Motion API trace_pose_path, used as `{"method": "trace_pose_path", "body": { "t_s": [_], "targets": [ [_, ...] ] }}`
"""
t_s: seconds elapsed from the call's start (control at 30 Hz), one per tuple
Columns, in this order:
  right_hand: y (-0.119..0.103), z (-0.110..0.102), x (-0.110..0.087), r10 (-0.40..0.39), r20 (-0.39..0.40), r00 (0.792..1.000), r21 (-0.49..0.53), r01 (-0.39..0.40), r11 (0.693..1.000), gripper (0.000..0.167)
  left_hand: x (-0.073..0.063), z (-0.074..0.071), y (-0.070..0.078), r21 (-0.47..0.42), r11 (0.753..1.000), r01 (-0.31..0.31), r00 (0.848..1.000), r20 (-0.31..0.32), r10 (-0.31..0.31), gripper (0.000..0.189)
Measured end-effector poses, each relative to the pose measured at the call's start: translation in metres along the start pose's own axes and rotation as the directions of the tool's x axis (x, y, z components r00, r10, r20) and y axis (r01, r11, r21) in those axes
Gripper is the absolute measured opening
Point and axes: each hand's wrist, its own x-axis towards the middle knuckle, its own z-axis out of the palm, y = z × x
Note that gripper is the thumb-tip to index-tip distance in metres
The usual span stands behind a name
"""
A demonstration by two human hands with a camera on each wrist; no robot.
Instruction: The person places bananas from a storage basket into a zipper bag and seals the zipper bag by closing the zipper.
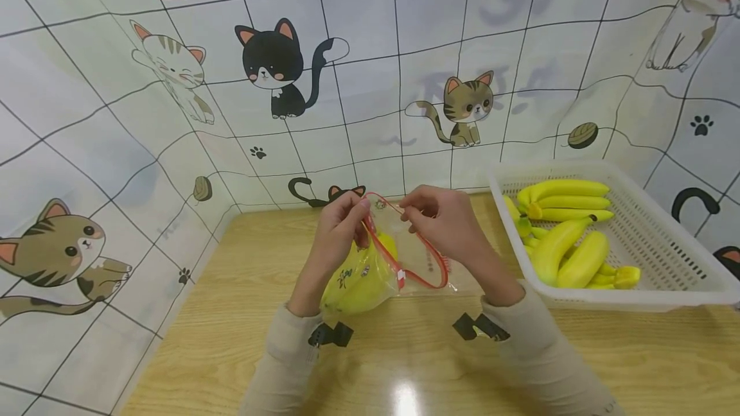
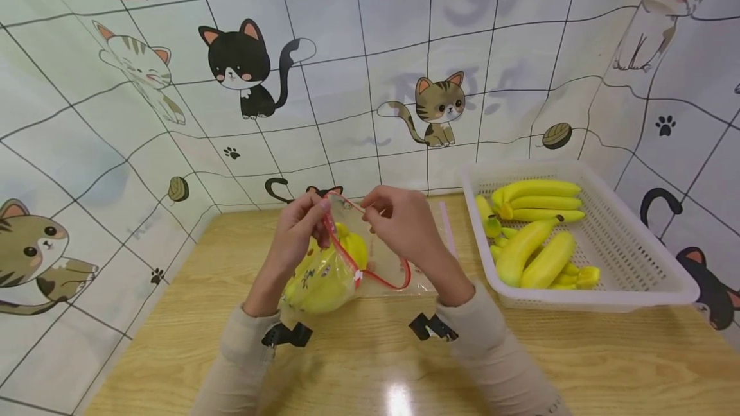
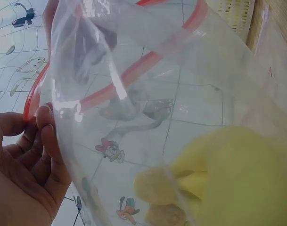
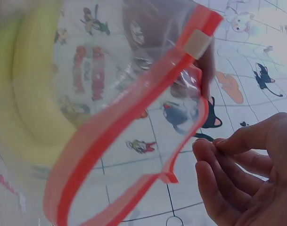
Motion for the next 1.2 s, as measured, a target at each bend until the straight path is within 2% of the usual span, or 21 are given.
{"method": "trace_pose_path", "body": {
  "t_s": [0.23,0.4,0.6,0.77,0.9,1.07,1.2],
  "targets": [
    [0.003,-0.016,-0.001,0.000,-0.156,0.988,0.068,0.010,0.998,0.012,0.000,0.000,-0.002,-0.012,1.000,0.023,0.999,-0.047,-0.024,0.030],
    [0.001,-0.021,-0.002,-0.040,-0.170,0.985,0.068,0.052,0.996,0.012,0.000,-0.001,-0.003,-0.024,0.999,0.033,0.996,-0.083,-0.035,0.030],
    [-0.001,-0.032,-0.006,-0.100,-0.204,0.974,0.021,0.106,0.994,0.014,0.000,0.001,-0.005,-0.032,0.999,0.043,0.997,-0.057,-0.044,0.031],
    [-0.002,-0.046,-0.010,-0.110,-0.161,0.981,-0.098,0.095,0.991,0.014,0.000,0.002,-0.004,-0.035,0.998,0.043,0.997,-0.059,-0.045,0.030],
    [-0.003,-0.062,-0.011,-0.105,-0.083,0.991,-0.232,0.083,0.969,0.012,0.000,0.001,-0.004,-0.032,0.998,0.047,0.997,-0.060,-0.049,0.030],
    [-0.007,-0.093,-0.006,-0.059,0.025,0.998,-0.416,0.064,0.907,0.012,0.002,0.000,-0.003,-0.029,0.998,0.050,0.997,-0.051,-0.052,0.029],
    [0.000,-0.124,0.006,0.056,0.084,0.995,-0.541,-0.001,0.841,0.022,0.003,0.001,-0.004,-0.031,0.998,0.054,0.998,-0.044,-0.055,0.028]
  ]
}}
